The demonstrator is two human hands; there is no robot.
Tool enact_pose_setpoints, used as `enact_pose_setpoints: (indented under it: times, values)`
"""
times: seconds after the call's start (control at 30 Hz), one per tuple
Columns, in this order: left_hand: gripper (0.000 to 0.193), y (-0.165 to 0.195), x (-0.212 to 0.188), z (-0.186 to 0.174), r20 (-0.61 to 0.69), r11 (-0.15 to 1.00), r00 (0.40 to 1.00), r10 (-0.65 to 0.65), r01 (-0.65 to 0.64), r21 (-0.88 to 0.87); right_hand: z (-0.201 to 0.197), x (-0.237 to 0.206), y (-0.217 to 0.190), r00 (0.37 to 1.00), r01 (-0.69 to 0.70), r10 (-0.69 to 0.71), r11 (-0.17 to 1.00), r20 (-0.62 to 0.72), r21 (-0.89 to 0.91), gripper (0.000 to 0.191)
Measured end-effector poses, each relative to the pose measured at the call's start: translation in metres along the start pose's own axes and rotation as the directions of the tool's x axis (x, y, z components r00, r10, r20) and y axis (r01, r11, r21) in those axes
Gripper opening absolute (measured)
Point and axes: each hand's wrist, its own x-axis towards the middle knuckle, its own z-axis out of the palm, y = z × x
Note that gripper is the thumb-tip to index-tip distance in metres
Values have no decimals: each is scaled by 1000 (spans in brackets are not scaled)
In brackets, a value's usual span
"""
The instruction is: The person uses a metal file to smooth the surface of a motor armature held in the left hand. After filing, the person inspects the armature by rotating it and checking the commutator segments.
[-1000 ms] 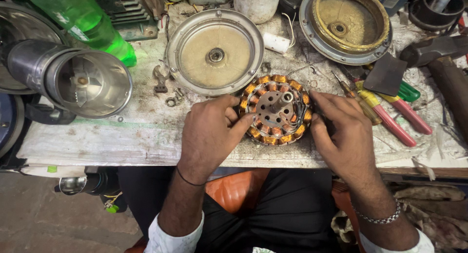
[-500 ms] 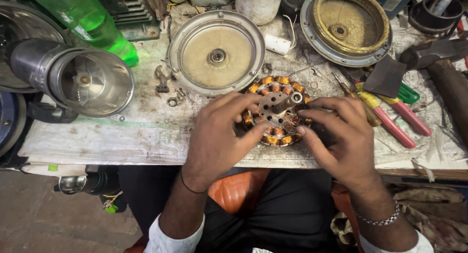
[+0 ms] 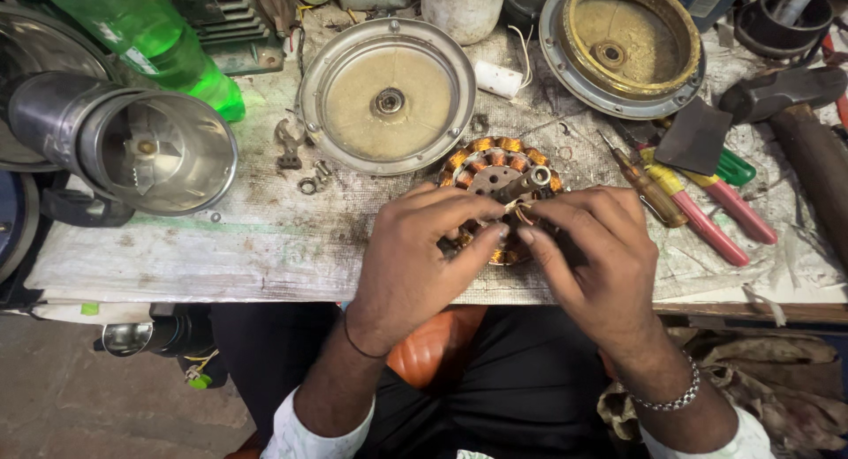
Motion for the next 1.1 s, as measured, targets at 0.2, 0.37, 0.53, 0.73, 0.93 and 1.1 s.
enact_pose_setpoints:
  times: [0.2, 0.37, 0.53, 0.73, 0.93, 1.1]
  values:
    - [32, 12, 0, 5, -87, 989, 985, 148, -146, 30, -5, -2, 0, 999, 30, -28, 997, -26, 75, 18]
    - [24, 13, 3, 13, -78, 986, 984, 162, -164, -17, -5, -2, 0, 1000, 20, -17, 990, -20, 140, 17]
    - [18, 7, 1, 17, -80, 983, 983, 165, -171, -71, -2, -5, 2, 994, -106, 100, 960, 39, 259, 14]
    - [19, 3, 2, 20, -32, 977, 994, 108, -112, -180, -3, -14, 6, 919, -387, 332, 653, 213, 651, 10]
    - [14, 0, 2, 22, -24, 985, 992, 126, -128, -119, -8, -17, 16, 830, -553, 434, 556, 351, 620, 11]
    - [11, 3, 3, 23, -24, 985, 989, 148, -150, -81, -10, -16, 17, 848, -530, 412, 637, 334, 560, 8]
